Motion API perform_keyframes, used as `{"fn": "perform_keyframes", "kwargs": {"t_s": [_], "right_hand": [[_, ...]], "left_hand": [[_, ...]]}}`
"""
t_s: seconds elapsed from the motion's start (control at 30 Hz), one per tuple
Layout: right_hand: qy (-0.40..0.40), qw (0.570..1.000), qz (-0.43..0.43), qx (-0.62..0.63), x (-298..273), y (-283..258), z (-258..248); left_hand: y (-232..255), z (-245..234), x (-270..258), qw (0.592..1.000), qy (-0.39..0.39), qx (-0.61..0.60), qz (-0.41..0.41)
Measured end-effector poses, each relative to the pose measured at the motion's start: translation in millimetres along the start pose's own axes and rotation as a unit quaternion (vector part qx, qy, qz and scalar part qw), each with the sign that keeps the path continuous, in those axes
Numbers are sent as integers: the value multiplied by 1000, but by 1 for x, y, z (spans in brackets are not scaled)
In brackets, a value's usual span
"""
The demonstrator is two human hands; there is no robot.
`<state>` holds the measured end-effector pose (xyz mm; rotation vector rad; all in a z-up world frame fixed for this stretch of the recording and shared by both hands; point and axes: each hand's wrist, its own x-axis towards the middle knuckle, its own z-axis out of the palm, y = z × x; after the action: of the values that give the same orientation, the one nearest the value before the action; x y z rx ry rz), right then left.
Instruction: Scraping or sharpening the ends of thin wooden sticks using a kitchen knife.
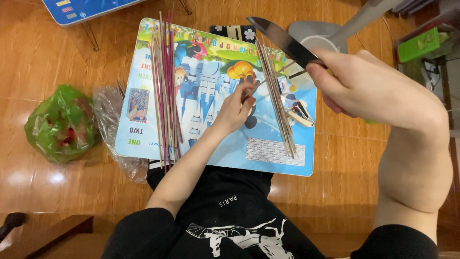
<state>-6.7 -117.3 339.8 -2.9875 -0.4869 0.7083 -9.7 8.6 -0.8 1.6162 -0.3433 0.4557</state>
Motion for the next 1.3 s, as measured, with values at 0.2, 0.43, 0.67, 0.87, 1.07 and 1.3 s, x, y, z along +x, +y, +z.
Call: {"fn": "perform_keyframes", "kwargs": {"t_s": [0.2, 0.43, 0.67, 0.87, 1.07, 1.3], "right_hand": [[34, 998, -38, -32, -8, 17, -16], [39, 999, -35, -5, -2, 3, -9], [5, 999, -30, 15, 3, -3, -7], [4, 1000, -21, 16, 5, -2, -5], [16, 999, -41, 0, 13, -5, 2], [21, 1000, -9, 14, 7, -7, 0]], "left_hand": [[-34, 19, 6, 995, 12, 91, 42], [-46, 26, -4, 991, 81, 92, 62], [-46, 30, -4, 981, 137, 117, 66], [-44, 29, -8, 978, 137, 133, 85], [-47, 32, -16, 980, 152, 123, 42], [-1, -3, -12, 977, 122, 160, 67]]}}
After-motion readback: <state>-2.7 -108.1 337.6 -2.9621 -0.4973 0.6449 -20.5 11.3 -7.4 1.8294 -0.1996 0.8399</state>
